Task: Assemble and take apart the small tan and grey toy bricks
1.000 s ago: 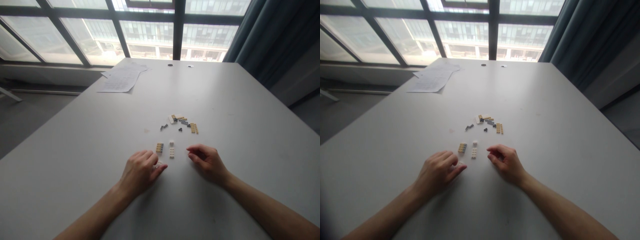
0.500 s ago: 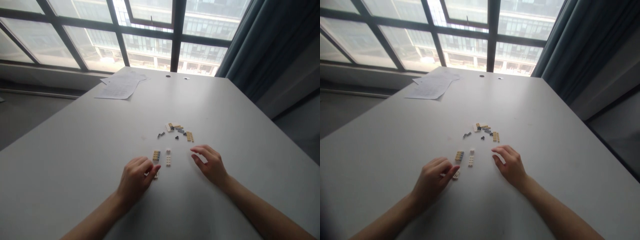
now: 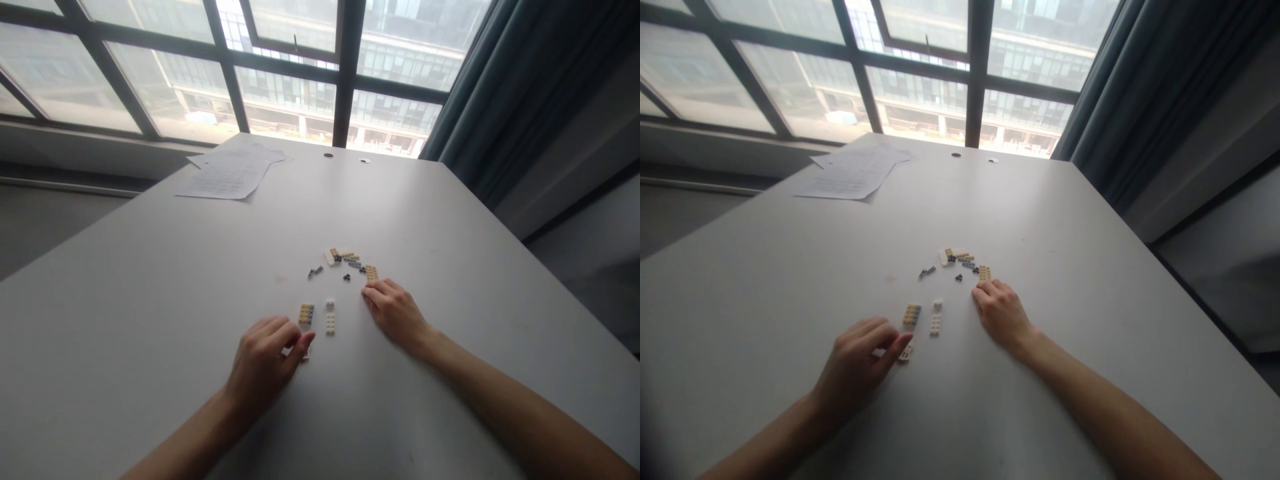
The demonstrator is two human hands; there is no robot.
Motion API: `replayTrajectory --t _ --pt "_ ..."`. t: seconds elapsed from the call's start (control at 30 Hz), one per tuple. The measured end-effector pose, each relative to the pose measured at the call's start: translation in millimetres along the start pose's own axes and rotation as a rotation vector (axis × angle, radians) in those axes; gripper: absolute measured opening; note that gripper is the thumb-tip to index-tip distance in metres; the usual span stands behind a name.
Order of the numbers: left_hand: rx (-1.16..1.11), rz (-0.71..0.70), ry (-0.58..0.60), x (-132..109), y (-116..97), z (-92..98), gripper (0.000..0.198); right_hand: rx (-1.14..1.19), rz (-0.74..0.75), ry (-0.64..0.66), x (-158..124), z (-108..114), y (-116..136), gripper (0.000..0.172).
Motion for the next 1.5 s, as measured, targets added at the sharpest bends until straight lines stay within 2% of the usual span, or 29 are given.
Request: replayTrajectory --t 0.13,0.3,0.5,0.7,0.9,1.5 --pt "0.001 0.004 0.007 1.5 -0.4 -1.1 0.03 0.032 -0.022 -0.046 1.5 2.4 -6.1 0.018" --pt "-0.004 -0.004 0.007 4.1 -1.6 -0.9 0.031 0.091 -0.04 -0.016 3.6 3.4 -12.5 0.018" --pt "0.003 -0.011 -0.007 3.7 -3.1 1.0 0.031 0.0 -0.244 -0.043 14.3 7.0 -26.4 0.013" --pt "0.0 -0.011 -0.017 3.6 -3.3 2.4 0.031 -0.032 -0.334 -0.068 26.1 8.2 -32.2 0.011" --pt "-0.003 -0.016 -0.01 4.1 -2.7 0.4 0.031 -0.026 -0.34 0.01 33.9 0.6 -34.1 0.01" --pt "-0.011 -0.006 -0.033 3.6 -3.0 2.9 0.031 0.046 -0.387 0.114 45.4 -4.3 -37.2 0.008"
Point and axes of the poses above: each hand's wrist, its own x-axis towards the middle knuckle, its own z-axis out of the back of the hand, y = z × x, the point moved 8 cm from there along x, towards the middle knuckle, and after that the axes turned 4 degrees about -z, right-handed, at the moved point
